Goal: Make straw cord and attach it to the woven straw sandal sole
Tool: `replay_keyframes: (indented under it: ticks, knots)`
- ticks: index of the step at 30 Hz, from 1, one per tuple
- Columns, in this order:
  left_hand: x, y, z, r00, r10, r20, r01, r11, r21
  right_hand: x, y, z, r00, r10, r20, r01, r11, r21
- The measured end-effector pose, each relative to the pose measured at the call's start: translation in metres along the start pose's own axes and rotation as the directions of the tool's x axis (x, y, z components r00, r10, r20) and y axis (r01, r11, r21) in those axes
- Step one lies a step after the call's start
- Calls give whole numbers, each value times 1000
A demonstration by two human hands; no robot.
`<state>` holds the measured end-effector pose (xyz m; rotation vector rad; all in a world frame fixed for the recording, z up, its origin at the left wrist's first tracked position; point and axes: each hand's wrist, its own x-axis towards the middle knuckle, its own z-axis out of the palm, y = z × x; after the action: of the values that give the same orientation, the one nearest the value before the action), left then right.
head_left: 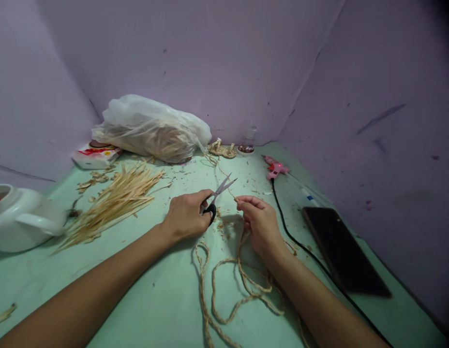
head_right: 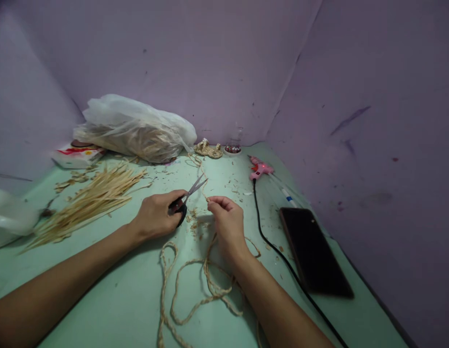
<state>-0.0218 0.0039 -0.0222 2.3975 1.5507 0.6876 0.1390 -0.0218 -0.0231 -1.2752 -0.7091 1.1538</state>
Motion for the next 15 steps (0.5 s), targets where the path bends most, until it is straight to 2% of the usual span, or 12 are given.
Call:
replay_keyframes:
  ticks: [4, 7, 9, 11, 13, 15]
  knots:
    - [1, -3, 2, 998, -60, 0, 60, 998, -35, -1, -3, -1, 1000, 22, 7, -22, 999, -36]
    - [5, -8, 5, 993, -120, -14, 114, 966, -230, -1, -1, 1, 998, -16, 61, 21, 996, -89]
    - [9, -9, 7, 982, -189, 13, 173, 869, -463, -2, 1, 3, 992, -17, 123, 29, 995, -94]
    - [12, -9, 7, 952, -292, 98, 280, 693, -664, -3, 3, 5, 987, 16, 161, -4, 997, -72]
    - [15, -9, 5, 908, -382, 173, 370, 539, -757, -4, 5, 6, 983, 64, 171, -58, 998, -39]
    - [18, -9, 3, 884, -433, 176, 396, 494, -774, -5, 5, 7, 981, 95, 171, -93, 995, -21]
